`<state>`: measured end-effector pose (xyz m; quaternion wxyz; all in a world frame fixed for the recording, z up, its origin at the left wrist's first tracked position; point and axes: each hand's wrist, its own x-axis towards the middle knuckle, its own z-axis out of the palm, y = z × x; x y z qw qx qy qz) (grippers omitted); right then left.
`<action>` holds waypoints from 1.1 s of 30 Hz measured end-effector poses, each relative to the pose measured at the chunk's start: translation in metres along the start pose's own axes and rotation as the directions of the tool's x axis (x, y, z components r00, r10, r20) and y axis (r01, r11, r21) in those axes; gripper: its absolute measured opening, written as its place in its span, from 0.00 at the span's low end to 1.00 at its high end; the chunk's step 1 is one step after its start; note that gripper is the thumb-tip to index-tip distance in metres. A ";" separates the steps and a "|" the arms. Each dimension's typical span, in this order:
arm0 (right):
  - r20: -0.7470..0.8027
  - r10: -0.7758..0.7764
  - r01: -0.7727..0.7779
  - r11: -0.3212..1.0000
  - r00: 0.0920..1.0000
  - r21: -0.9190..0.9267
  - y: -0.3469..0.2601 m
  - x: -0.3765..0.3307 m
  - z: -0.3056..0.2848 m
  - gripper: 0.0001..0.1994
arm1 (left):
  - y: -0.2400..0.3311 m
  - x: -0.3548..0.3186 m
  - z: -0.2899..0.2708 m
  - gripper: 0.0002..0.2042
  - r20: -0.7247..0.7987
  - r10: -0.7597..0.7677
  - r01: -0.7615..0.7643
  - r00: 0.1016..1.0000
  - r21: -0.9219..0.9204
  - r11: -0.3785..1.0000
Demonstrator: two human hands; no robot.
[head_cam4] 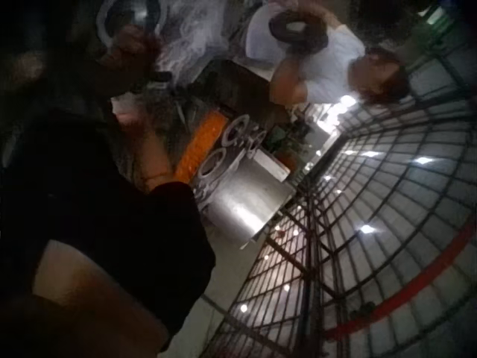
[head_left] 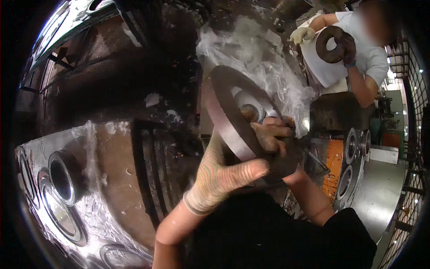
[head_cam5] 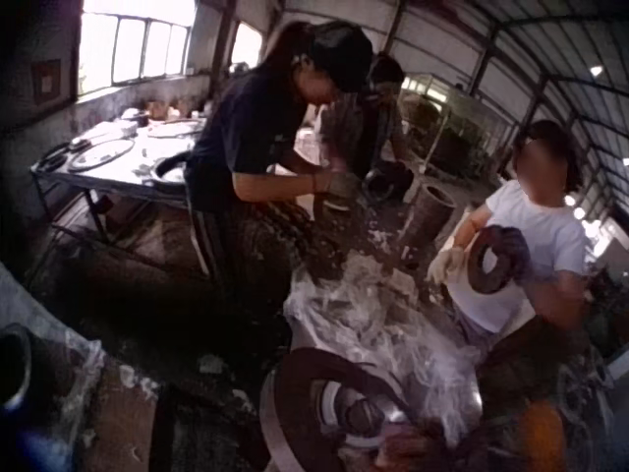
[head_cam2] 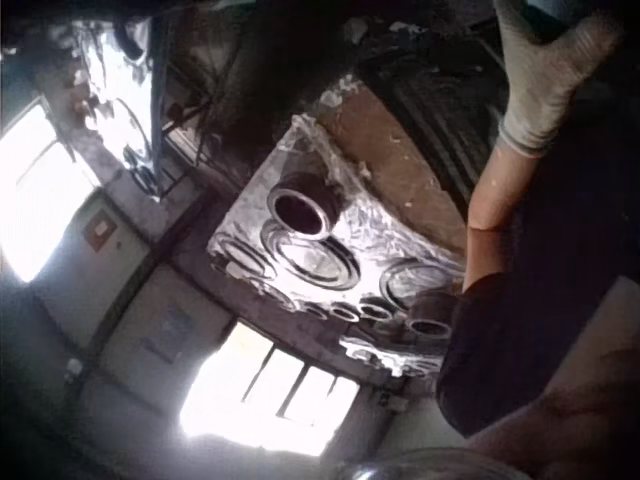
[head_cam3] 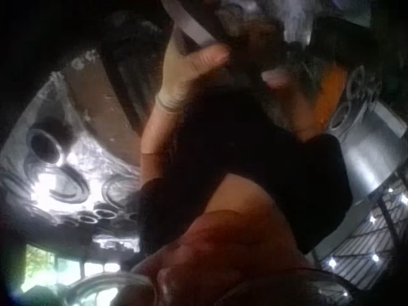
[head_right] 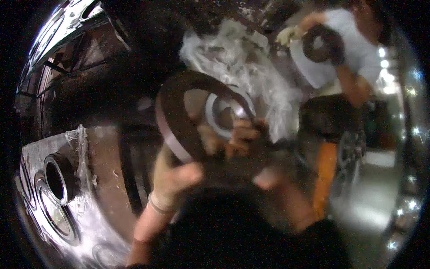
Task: Cleaning and inspecting circular metal rings in a fabrication facility.
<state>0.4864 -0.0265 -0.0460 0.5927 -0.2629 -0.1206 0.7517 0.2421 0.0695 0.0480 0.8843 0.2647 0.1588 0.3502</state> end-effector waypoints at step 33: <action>0.119 0.093 0.073 0.398 0.989 -0.914 0.260 0.266 0.187 0.18 | 0.090 -0.260 -0.175 0.19 -0.625 0.370 0.042 0.687 0.542 0.839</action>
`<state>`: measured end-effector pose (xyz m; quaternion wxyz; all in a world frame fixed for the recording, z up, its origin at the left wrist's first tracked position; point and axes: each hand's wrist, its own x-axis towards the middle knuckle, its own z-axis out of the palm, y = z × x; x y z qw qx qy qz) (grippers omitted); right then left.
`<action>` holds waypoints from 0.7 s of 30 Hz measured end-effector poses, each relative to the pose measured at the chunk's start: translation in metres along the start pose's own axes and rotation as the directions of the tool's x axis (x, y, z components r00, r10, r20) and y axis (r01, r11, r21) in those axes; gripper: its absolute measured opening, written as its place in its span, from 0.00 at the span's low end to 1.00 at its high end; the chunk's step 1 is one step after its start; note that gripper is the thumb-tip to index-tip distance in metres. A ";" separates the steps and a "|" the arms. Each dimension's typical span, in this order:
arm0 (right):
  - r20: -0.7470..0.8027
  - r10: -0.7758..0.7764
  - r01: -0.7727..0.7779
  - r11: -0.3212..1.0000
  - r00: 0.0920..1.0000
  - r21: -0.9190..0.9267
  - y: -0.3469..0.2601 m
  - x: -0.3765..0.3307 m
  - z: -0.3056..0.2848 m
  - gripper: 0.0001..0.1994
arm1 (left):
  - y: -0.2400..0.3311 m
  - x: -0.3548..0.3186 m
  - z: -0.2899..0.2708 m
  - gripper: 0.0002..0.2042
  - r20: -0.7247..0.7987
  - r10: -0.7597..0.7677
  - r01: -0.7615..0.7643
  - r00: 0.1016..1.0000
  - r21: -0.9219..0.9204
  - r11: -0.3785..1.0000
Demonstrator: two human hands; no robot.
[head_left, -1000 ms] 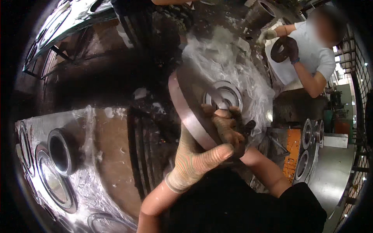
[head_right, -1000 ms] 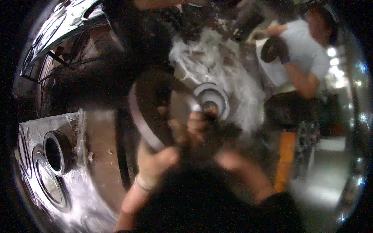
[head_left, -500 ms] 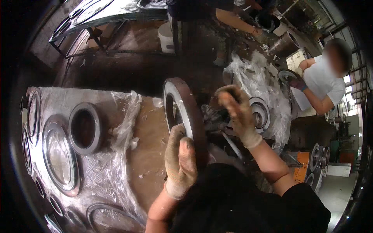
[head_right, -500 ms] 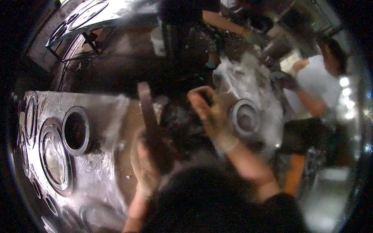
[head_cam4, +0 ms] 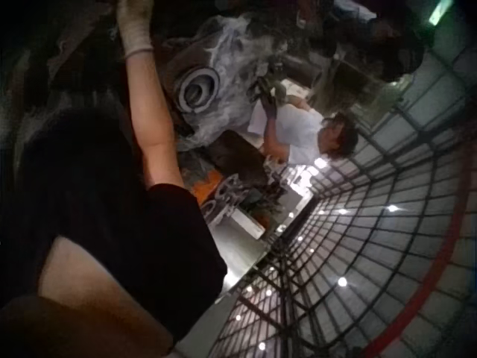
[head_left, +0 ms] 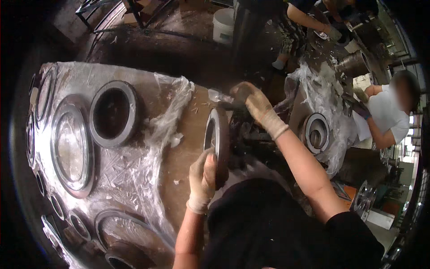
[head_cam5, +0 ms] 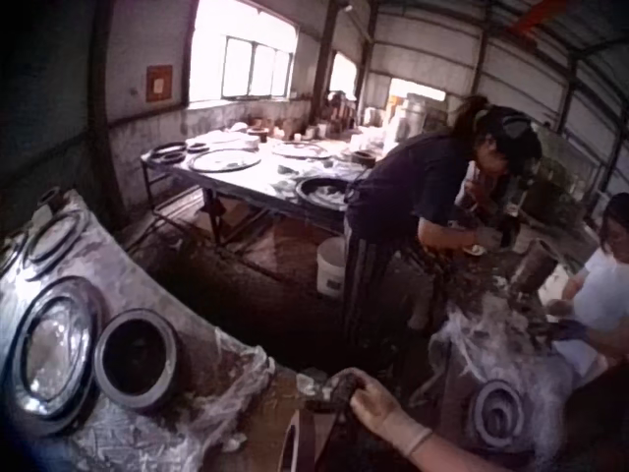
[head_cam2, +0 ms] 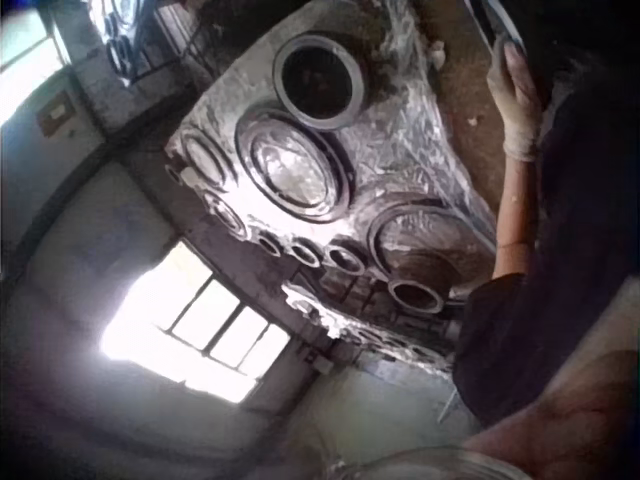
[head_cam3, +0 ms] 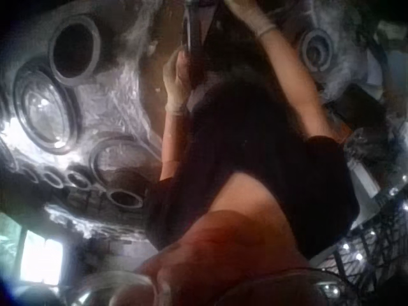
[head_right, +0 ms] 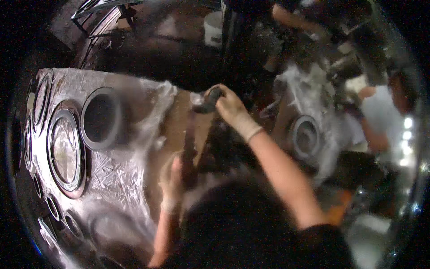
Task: Cleaning and inspecting circular metal rings in a fabrication facility.
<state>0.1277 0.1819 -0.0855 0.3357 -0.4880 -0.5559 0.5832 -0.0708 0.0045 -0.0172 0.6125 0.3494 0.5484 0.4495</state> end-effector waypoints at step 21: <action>0.317 0.243 -0.350 0.871 0.917 0.344 -0.032 -0.095 0.093 0.21 | -0.104 0.029 -0.090 0.17 -0.377 0.593 0.070 0.712 0.878 0.474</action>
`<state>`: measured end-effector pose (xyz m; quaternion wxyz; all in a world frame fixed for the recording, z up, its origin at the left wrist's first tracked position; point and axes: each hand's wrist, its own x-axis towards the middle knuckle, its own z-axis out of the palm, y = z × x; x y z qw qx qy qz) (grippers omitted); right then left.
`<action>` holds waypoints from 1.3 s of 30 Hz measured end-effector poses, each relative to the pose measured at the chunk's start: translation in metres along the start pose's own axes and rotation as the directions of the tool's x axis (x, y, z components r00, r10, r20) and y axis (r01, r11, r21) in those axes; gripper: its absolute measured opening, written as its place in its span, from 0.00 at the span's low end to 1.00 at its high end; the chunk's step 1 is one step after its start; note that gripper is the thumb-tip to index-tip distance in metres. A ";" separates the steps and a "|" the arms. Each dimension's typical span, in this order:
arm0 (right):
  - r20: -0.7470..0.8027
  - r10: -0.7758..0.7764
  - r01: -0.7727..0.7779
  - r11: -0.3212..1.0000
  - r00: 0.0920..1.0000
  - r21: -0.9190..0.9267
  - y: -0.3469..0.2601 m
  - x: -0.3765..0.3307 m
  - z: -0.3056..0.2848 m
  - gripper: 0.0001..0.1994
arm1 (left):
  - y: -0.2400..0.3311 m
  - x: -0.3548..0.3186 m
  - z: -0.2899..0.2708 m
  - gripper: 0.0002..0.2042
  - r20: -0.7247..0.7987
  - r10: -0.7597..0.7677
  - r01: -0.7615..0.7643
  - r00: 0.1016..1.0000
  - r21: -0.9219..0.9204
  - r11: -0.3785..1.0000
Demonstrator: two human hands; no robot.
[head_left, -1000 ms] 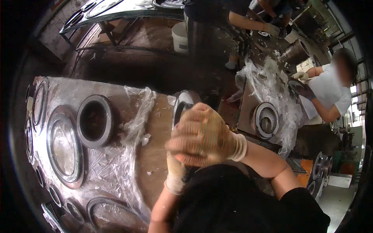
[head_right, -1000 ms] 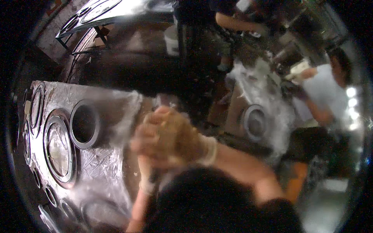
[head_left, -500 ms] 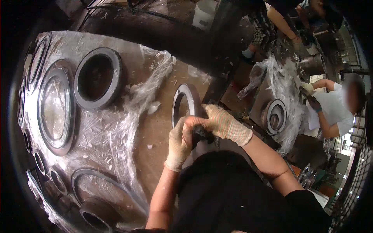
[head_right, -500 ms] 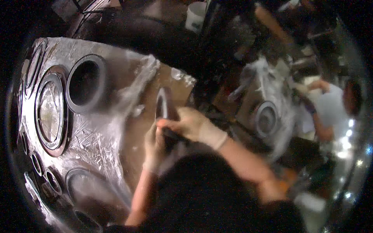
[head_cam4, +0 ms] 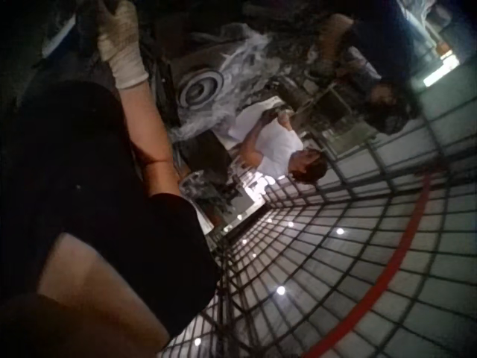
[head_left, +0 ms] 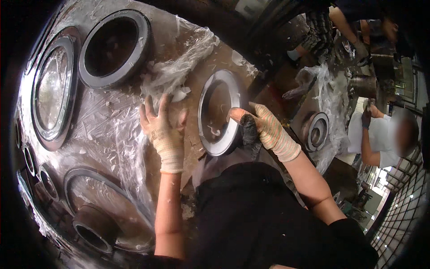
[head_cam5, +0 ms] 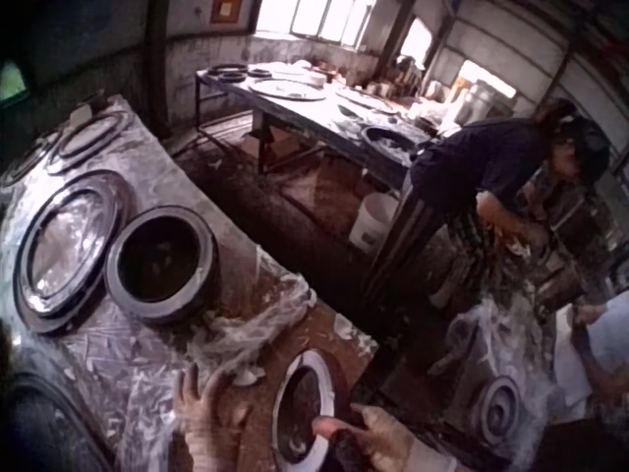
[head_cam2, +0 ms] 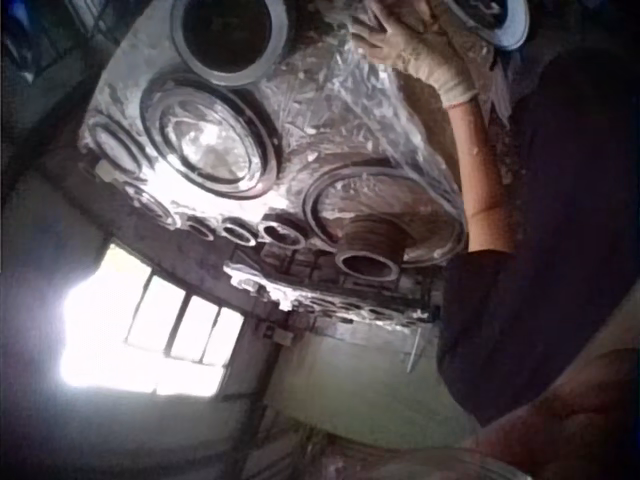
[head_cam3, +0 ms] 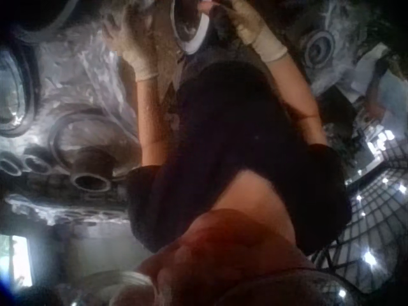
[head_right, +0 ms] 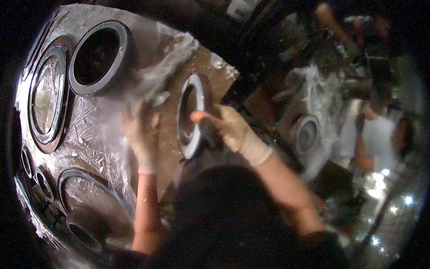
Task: Cleaning and inspecting circular metal rings in a fabrication facility.
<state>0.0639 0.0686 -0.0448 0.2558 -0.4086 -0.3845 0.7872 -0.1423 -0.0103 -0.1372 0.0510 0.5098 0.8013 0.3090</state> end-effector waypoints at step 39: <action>-0.106 -0.013 -0.038 0.885 0.994 -0.463 0.021 -0.043 -0.035 0.46 | 0.120 -0.071 -0.028 0.24 0.562 0.247 0.300 0.790 -0.704 0.644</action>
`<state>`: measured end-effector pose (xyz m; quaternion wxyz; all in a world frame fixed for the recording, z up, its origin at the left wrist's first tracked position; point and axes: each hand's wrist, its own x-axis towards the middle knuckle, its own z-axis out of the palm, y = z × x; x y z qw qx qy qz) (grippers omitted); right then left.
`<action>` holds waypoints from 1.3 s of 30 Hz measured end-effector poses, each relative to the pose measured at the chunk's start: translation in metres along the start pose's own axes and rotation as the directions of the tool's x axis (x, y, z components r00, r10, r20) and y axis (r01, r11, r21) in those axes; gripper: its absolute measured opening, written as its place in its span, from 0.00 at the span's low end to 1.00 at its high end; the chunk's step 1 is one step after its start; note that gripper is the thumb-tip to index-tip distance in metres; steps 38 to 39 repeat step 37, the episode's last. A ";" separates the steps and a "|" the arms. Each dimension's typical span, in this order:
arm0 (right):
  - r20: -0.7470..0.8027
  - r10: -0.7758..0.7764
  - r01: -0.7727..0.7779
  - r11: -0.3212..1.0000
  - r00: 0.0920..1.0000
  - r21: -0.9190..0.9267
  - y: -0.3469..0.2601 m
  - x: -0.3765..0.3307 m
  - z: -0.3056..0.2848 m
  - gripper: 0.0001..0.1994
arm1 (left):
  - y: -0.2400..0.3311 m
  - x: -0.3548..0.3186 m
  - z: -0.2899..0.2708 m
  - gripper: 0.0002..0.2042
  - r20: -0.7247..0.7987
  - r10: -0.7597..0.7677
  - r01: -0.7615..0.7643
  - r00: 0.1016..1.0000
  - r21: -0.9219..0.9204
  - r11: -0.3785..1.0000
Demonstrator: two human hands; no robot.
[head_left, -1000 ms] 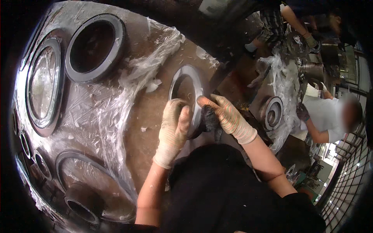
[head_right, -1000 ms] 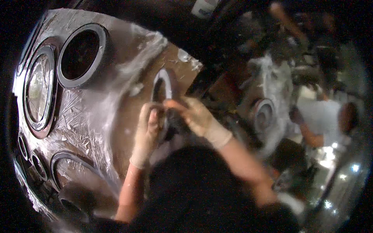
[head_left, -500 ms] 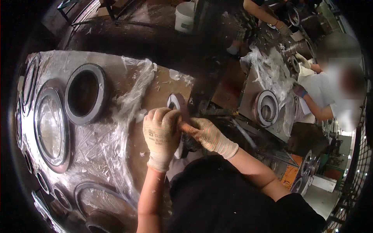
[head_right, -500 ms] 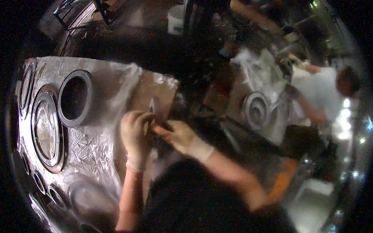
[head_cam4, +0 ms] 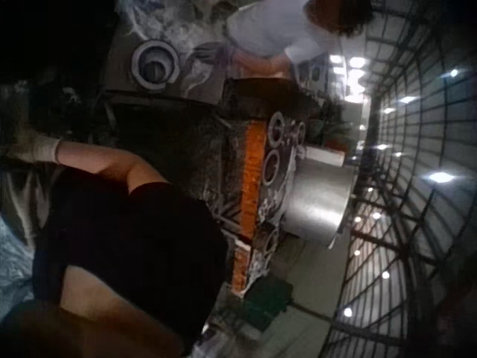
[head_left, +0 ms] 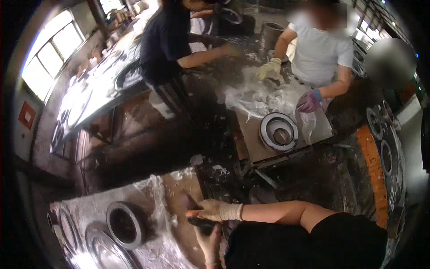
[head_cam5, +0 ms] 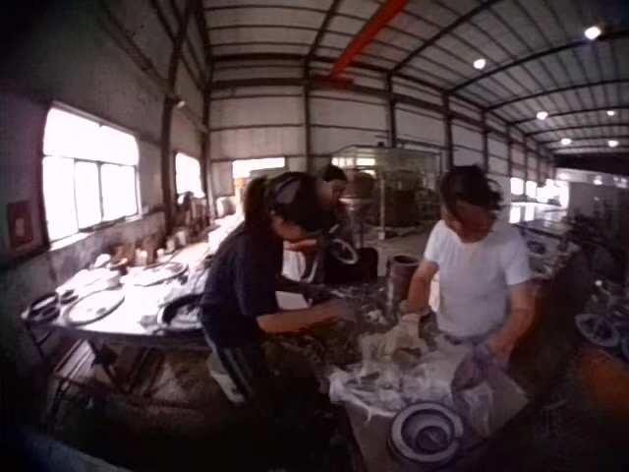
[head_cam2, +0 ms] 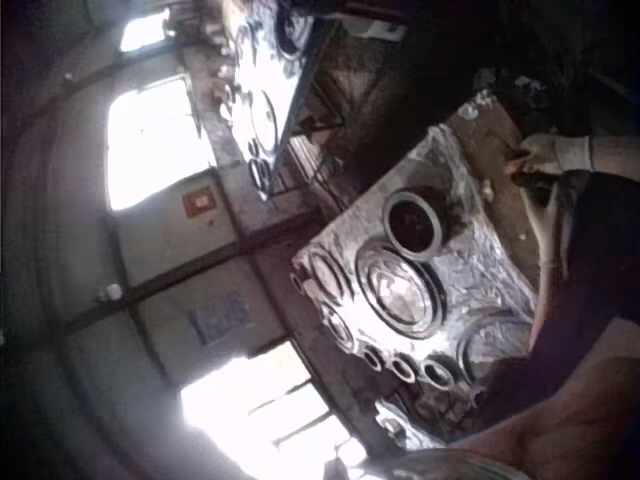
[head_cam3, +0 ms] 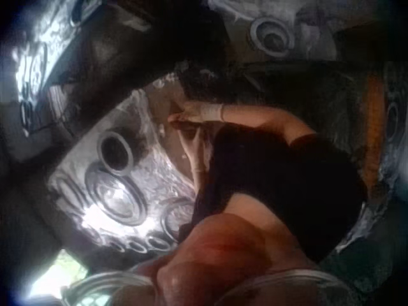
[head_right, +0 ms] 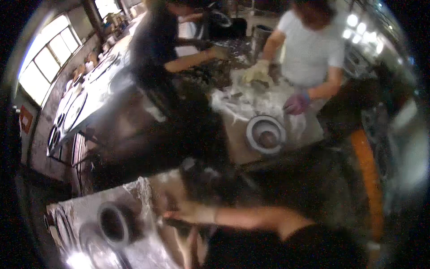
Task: Cleaning and inspecting circular metal rings in a fabrication facility.
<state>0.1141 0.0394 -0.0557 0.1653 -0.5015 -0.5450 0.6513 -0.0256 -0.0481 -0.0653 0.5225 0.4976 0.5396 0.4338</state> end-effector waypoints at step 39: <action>-0.511 -0.054 0.484 0.419 0.858 0.768 -0.009 -0.150 -0.163 0.28 | 0.154 0.136 0.129 0.20 0.707 -0.069 -0.162 0.703 0.254 0.954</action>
